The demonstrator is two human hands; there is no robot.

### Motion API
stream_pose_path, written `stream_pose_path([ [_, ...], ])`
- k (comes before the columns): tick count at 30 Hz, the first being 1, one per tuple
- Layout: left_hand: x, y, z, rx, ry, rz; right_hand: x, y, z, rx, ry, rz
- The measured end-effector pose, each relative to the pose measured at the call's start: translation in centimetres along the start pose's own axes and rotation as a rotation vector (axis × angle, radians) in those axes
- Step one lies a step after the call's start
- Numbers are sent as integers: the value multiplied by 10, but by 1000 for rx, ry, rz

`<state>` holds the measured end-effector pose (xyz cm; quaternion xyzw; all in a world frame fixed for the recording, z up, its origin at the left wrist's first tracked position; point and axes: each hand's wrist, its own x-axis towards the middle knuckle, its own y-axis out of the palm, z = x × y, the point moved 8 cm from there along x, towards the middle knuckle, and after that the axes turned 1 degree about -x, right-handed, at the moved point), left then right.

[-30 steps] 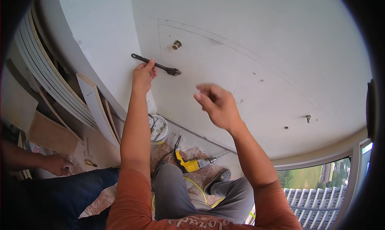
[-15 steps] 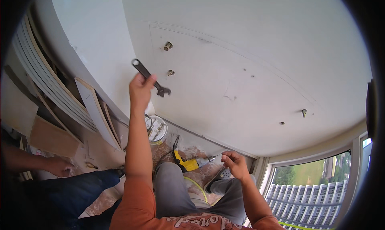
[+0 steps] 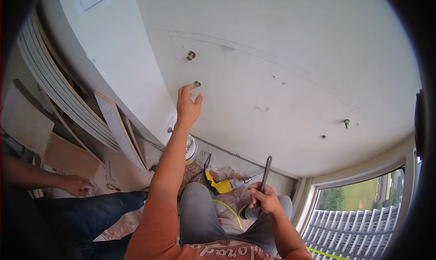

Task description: The person drills holes into the ceiling using a yellow power drill, then inserts and tightens metal fixtures with a wrench. A second person assists by handing over tools and fixtures. The task involves repeated drilling and fastening of ceiling hardware.

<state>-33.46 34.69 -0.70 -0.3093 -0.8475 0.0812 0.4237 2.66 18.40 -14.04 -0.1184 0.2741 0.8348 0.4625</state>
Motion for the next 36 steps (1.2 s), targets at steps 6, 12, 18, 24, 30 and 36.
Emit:
stream_pose_path([
  [6,16,37,45,-219,-186,74,-52,-66,-39,262,-16,-13],
  [12,21,45,68,86,-429,348,-42,-73,-36,449,-50,101],
  [18,19,36,67,-429,-370,41,-44,-73,-34,497,-33,169],
  [24,10,24,84,-78,-394,35,-43,-72,-35,501,-46,179],
  [30,7,43,52,158,-308,259,-45,-77,-35,480,-72,161],
  [36,17,45,57,196,-342,369,-44,-74,-35,521,-36,186],
])
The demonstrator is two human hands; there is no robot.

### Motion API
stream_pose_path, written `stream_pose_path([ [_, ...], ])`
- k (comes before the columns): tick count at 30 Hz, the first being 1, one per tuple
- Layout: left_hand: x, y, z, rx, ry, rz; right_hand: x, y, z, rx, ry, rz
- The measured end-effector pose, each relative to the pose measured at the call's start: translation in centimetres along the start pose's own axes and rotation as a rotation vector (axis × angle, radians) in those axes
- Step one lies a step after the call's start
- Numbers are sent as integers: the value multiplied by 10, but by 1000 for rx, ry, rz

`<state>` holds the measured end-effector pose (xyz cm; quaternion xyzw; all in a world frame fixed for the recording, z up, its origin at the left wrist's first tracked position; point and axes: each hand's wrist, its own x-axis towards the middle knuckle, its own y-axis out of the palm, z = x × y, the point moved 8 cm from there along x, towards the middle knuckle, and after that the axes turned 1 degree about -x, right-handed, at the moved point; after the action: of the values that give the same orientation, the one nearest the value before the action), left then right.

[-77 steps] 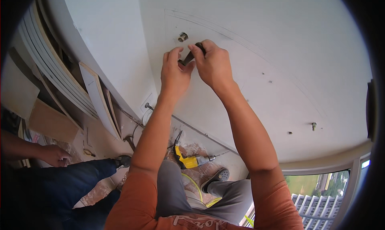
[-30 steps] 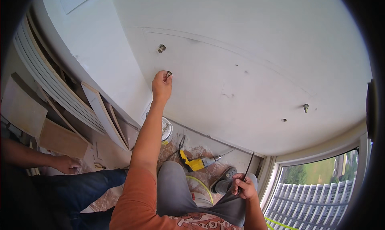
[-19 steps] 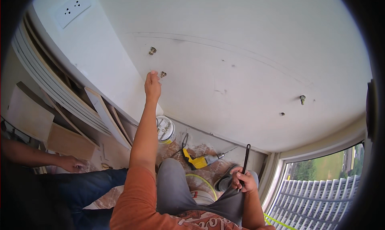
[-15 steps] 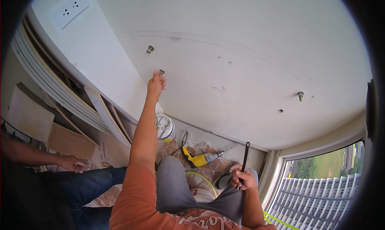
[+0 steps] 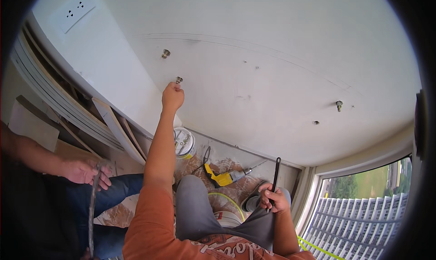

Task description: The person drills holes into the ceiling using a yellow power drill, then inserts and tightens metal fixtures with a wrench. A second person assists by handing over tools and fixtures. The task involves repeated drilling and fastening of ceiling hardware.

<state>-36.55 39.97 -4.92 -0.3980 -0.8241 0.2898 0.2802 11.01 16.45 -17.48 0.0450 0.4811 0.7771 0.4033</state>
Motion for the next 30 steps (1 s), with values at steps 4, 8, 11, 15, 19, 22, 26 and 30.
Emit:
stream_pose_path([
  [4,-14,-16,-3,-76,42,-185,2,-1,-1,7,8,3],
  [8,-15,5,-5,-61,23,-63,-1,-5,-1,13,12,-1],
  [11,-18,-7,-12,-170,92,-212,1,-2,-1,-27,-8,-4],
  [15,-18,-7,-10,-154,108,-265,0,-1,-1,-11,-10,9],
  [19,-17,-8,-12,-160,79,-315,0,-2,-1,-2,-1,3],
  [22,-12,-5,-12,-159,140,-355,0,-1,0,-6,-6,11],
  [26,-6,-4,-7,-248,197,-401,1,1,1,-24,-17,22],
  [30,-5,-1,-2,-389,212,-379,1,-1,0,-35,-16,29],
])
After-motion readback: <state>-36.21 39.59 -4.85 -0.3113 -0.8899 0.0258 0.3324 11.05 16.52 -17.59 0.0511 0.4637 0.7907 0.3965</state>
